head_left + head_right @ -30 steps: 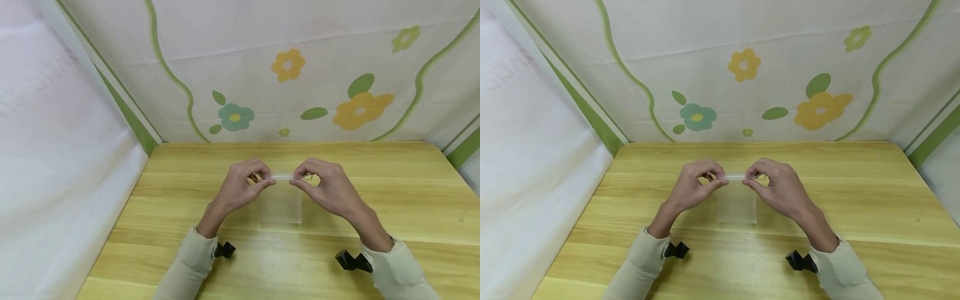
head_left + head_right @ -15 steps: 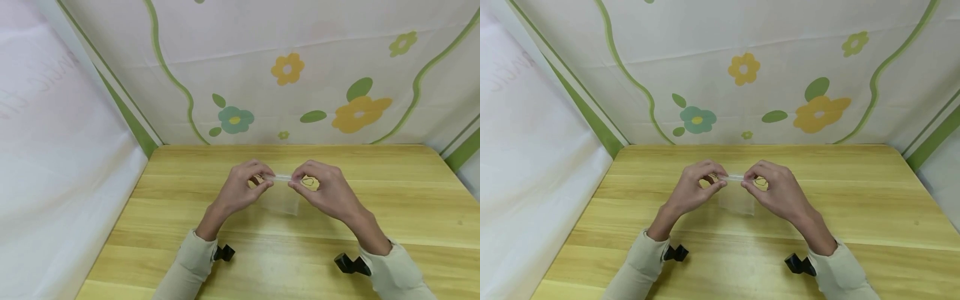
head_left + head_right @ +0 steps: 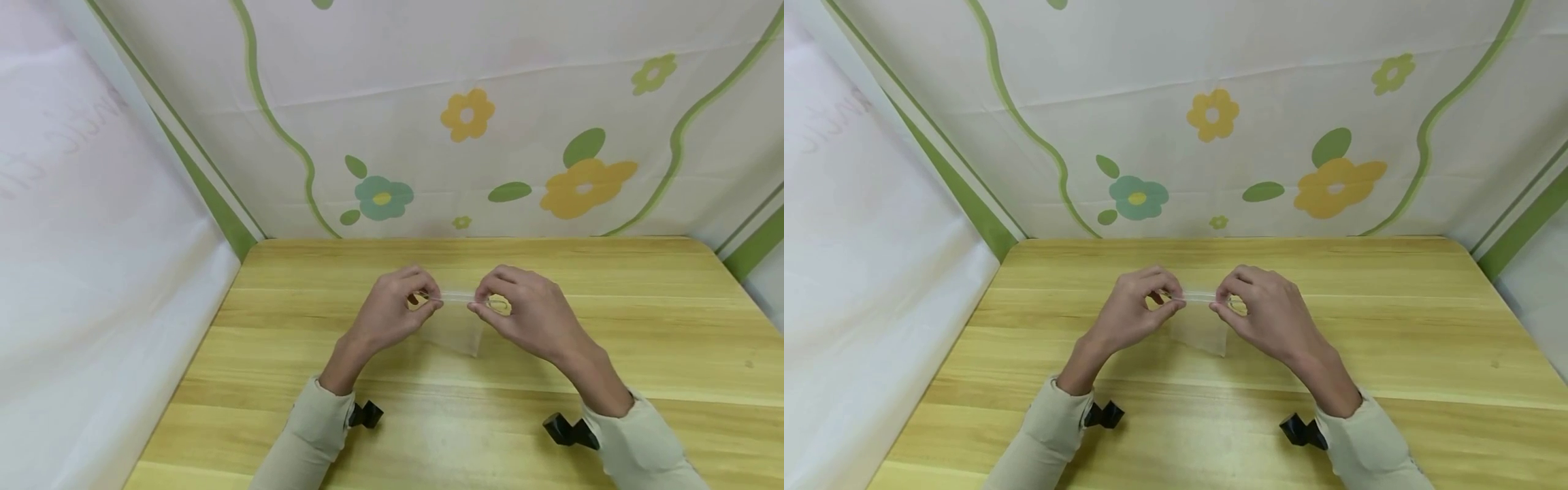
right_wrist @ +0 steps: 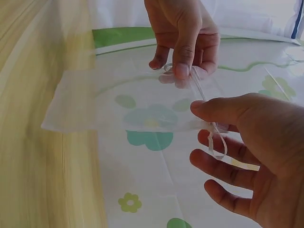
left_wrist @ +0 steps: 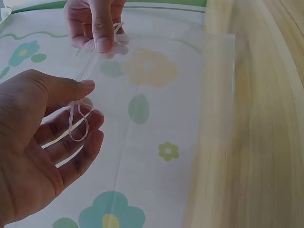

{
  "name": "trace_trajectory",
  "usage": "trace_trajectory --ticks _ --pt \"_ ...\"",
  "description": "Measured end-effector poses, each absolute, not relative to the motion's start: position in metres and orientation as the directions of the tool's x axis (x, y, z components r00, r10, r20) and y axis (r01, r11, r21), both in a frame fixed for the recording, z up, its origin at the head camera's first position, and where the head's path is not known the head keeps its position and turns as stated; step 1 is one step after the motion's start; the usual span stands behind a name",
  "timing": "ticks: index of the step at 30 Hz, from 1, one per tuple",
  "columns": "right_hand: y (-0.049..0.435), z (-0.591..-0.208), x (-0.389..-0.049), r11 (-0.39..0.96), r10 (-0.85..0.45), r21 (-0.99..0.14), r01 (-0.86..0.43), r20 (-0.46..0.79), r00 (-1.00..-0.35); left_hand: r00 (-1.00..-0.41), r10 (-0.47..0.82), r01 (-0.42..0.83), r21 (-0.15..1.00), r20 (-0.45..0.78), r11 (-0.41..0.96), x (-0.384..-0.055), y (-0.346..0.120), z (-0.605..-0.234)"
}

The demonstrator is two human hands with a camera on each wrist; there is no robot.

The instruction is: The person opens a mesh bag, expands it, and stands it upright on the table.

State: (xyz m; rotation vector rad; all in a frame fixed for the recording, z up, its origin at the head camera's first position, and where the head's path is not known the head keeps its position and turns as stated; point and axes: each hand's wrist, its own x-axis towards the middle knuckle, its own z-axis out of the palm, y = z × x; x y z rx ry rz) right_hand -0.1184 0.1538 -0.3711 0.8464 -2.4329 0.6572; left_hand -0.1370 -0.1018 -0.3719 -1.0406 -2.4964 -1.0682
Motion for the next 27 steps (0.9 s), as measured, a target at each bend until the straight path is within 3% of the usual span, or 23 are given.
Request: trace_trajectory --ticks 8,20,27 --pt "0.1573 -0.3708 -0.1207 0.726 -0.452 -0.217 -0.653 0.564 -0.691 -0.745 0.489 0.666 0.487 0.453 0.565 -0.1363 -0.1019 -0.3722" --pt "0.1552 -0.3718 -0.1189 0.666 -0.454 -0.297 -0.684 0.567 -0.688 -0.723 0.513 0.683 0.588 0.462 0.433 -0.135 -0.0992 -0.3734" --pt "0.1579 -0.3707 -0.1215 0.693 -0.446 -0.262 -0.671 0.575 -0.686 -0.734 0.482 0.679 0.546 0.479 0.491 -0.1356 -0.1001 -0.3713"
